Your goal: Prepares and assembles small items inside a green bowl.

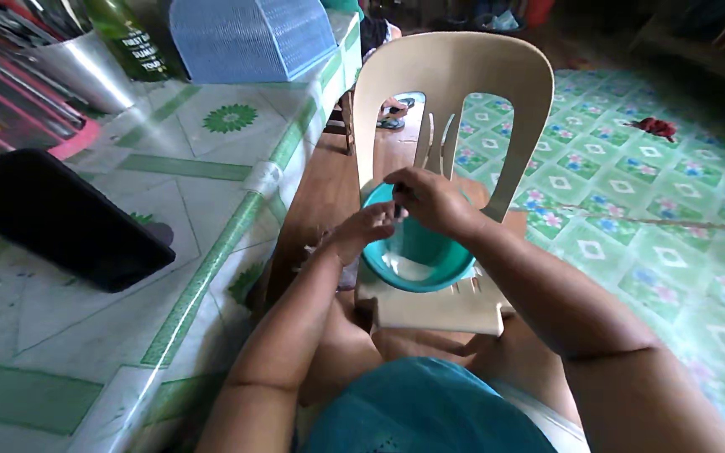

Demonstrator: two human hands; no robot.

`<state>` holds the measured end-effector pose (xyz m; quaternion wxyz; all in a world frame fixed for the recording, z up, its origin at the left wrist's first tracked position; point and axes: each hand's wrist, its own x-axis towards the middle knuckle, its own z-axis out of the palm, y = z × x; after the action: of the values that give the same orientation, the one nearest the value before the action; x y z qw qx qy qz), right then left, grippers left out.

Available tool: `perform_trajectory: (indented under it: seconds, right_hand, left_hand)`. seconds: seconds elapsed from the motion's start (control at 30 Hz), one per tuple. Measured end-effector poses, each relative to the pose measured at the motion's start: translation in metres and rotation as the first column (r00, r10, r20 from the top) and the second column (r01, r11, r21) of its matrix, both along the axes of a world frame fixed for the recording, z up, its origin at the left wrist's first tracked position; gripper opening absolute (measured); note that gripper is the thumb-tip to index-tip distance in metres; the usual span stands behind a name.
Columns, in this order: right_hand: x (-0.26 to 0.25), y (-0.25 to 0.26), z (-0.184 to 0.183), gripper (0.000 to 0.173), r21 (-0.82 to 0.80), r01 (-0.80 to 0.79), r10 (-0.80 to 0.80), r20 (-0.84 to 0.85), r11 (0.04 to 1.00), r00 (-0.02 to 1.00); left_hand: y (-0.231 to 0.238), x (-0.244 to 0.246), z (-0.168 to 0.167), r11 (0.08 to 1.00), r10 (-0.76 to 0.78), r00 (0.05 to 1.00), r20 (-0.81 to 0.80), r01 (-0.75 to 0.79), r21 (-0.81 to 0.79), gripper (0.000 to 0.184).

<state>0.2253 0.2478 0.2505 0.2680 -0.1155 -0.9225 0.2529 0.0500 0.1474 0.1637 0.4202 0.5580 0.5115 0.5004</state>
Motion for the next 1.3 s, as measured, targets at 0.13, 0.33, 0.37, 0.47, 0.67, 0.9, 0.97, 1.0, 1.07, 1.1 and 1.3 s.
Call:
perform_trajectory:
  seconds: [0.13, 0.33, 0.37, 0.47, 0.67, 0.9, 0.97, 1.0, 1.07, 1.1, 1.3]
  right_hand:
    - [0.006, 0.018, 0.006, 0.027, -0.110, 0.027, -0.034, -0.070, 0.994, 0.997]
    - [0.032, 0.051, -0.031, 0.028, -0.499, 0.182, -0.405, -0.384, 0.847, 0.830]
    - [0.035, 0.054, -0.049, 0.029, -0.483, 0.328, -0.460, -0.183, 0.812, 0.869]
    - [0.035, 0.055, -0.120, 0.027, -0.355, 0.407, -0.291, 0.335, 0.842, 0.896]
    - [0.025, 0.028, -0.096, 0.049, -0.772, 0.055, -0.034, 0.044, 0.633, 0.998]
    - [0.004, 0.031, -0.017, 0.026, -0.030, 0.247, -0.245, 0.066, 0.969, 0.967]
    - [0.007, 0.033, -0.008, 0.028, 0.101, 0.255, -0.259, 0.025, 0.962, 0.966]
    - [0.009, 0.035, -0.006, 0.028, 0.155, 0.249, -0.252, 0.002, 0.956, 0.968]
    - [0.013, 0.034, -0.001, 0.026, 0.229, 0.230, -0.231, -0.021, 0.946, 0.973]
    - [0.015, 0.033, 0.001, 0.025, 0.266, 0.222, -0.220, -0.037, 0.938, 0.975]
    - [0.023, 0.025, 0.003, 0.021, 0.389, 0.190, -0.164, -0.100, 0.901, 0.981]
  left_hand:
    - [0.004, 0.013, 0.002, 0.995, -0.035, 0.999, -0.004, 0.035, -0.090, 0.037]
    - [0.017, 0.025, 0.007, 0.953, 0.266, 0.962, 0.063, -0.253, -0.164, 0.033]
    - [0.016, 0.025, 0.002, 0.952, 0.275, 0.953, 0.125, -0.251, -0.176, 0.032]
    - [0.017, 0.027, 0.006, 0.966, 0.247, 0.948, 0.202, -0.225, -0.124, 0.028]
    - [0.019, 0.036, 0.007, 0.972, 0.218, 0.969, 0.116, -0.206, -0.109, 0.026]
    - [0.026, 0.028, 0.012, 0.991, 0.090, 0.941, -0.326, -0.118, -0.065, 0.029]
    - [0.026, 0.024, 0.014, 0.996, 0.017, 0.882, -0.471, -0.058, -0.073, 0.029]
    - [0.028, 0.022, 0.014, 0.996, -0.025, 0.846, -0.532, -0.022, -0.082, 0.029]
    - [0.033, 0.018, 0.010, 0.995, -0.101, 0.731, -0.675, 0.081, -0.062, 0.032]
    - [0.035, 0.016, 0.008, 0.991, -0.122, 0.672, -0.731, 0.123, -0.052, 0.033]
    - [0.037, 0.017, 0.001, 0.978, -0.140, 0.638, -0.757, 0.209, -0.005, 0.030]
